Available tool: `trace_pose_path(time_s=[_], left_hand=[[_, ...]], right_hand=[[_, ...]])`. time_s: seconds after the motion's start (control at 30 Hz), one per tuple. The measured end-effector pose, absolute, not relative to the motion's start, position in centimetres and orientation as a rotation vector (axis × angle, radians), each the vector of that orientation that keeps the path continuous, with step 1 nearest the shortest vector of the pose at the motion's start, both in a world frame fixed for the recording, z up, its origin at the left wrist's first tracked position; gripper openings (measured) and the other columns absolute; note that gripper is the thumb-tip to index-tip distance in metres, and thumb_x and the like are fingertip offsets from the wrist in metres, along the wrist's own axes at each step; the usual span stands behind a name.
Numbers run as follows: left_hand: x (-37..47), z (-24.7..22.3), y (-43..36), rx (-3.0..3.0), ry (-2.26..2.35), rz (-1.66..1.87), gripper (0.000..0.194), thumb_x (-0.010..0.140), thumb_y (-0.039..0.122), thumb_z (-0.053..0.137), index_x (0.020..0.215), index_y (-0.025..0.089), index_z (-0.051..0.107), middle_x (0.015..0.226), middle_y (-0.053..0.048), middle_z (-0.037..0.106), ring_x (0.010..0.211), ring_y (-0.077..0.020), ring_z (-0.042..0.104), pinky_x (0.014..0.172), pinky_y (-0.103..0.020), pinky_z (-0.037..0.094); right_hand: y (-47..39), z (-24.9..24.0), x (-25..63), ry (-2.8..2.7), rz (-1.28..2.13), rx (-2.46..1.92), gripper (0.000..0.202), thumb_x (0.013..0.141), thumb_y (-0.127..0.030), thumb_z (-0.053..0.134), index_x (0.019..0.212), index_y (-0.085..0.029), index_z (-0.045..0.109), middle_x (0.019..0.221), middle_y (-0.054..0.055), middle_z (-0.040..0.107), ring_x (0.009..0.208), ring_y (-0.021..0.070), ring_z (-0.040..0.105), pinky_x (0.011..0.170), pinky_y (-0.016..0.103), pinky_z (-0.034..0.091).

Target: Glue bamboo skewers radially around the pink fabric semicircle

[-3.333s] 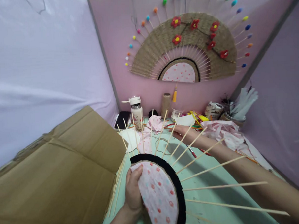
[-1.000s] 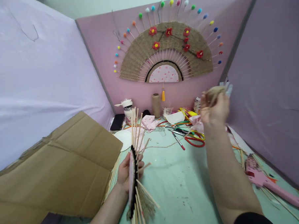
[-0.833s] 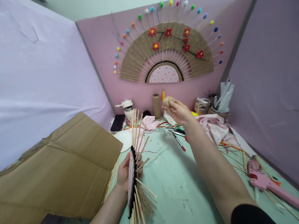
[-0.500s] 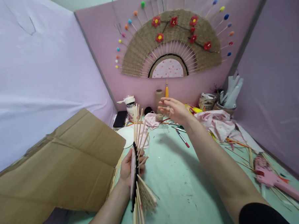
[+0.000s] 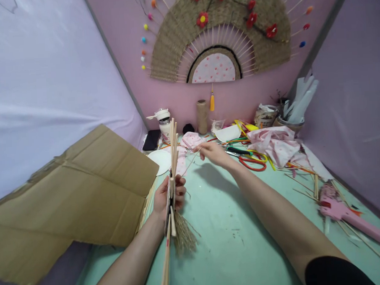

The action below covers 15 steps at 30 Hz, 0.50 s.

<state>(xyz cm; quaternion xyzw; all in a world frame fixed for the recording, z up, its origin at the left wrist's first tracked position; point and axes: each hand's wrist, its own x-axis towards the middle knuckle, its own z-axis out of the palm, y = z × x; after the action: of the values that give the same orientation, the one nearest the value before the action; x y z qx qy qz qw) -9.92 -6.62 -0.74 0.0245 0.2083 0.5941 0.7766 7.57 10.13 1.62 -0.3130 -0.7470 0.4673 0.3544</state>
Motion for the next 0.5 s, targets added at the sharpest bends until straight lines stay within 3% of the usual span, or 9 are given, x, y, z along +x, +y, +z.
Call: trace_pose_path(time_s=[0.1, 0.2, 0.4, 0.5], left_hand=[[-10.1, -0.7, -6.3, 0.014, 0.488, 1.273, 0.014, 0.091, 0.026, 0.053, 0.091, 0.014, 0.061, 0.082, -0.003, 0.059, 0.052, -0.003, 0.049, 0.038, -0.007, 0.038], [-10.2, -0.7, -6.1, 0.005, 0.507, 1.273, 0.015, 0.092, 0.027, 0.051, 0.09, 0.015, 0.061, 0.079, -0.003, 0.059, 0.053, -0.0045, 0.052, 0.038, -0.009, 0.04], [-10.0, -0.5, -6.1, 0.004, 0.556, 1.283, 0.016, 0.093, 0.027, 0.05, 0.088, 0.015, 0.06, 0.074, -0.004, 0.061, 0.052, -0.0067, 0.056, 0.037, -0.011, 0.042], [-9.9, -0.6, -6.1, 0.033, 0.657, 1.271, 0.023, 0.094, 0.028, 0.048, 0.083, 0.014, 0.062, 0.065, -0.003, 0.062, 0.048, -0.0087, 0.059, 0.039, -0.014, 0.047]], right_hand=[[12.6, 2.2, 10.5, -1.681, 1.192, -0.936, 0.031, 0.088, -0.036, 0.046, 0.094, -0.015, 0.069, 0.056, -0.002, 0.058, 0.042, 0.0093, 0.041, 0.044, 0.021, 0.032], [13.3, 2.8, 12.4, -1.578, 1.23, -0.981, 0.028, 0.086, -0.037, 0.052, 0.092, -0.015, 0.069, 0.056, -0.001, 0.058, 0.046, 0.0097, 0.045, 0.047, 0.021, 0.036], [10.6, 5.5, 14.3, -1.729, 1.556, -0.724, 0.028, 0.084, -0.04, 0.06, 0.095, -0.017, 0.071, 0.064, 0.001, 0.064, 0.064, 0.014, 0.061, 0.067, 0.028, 0.051], [10.1, 6.6, 15.8, -2.113, 1.726, -0.489, 0.034, 0.082, -0.037, 0.065, 0.109, -0.018, 0.07, 0.087, 0.006, 0.073, 0.082, 0.0167, 0.067, 0.078, 0.03, 0.051]])
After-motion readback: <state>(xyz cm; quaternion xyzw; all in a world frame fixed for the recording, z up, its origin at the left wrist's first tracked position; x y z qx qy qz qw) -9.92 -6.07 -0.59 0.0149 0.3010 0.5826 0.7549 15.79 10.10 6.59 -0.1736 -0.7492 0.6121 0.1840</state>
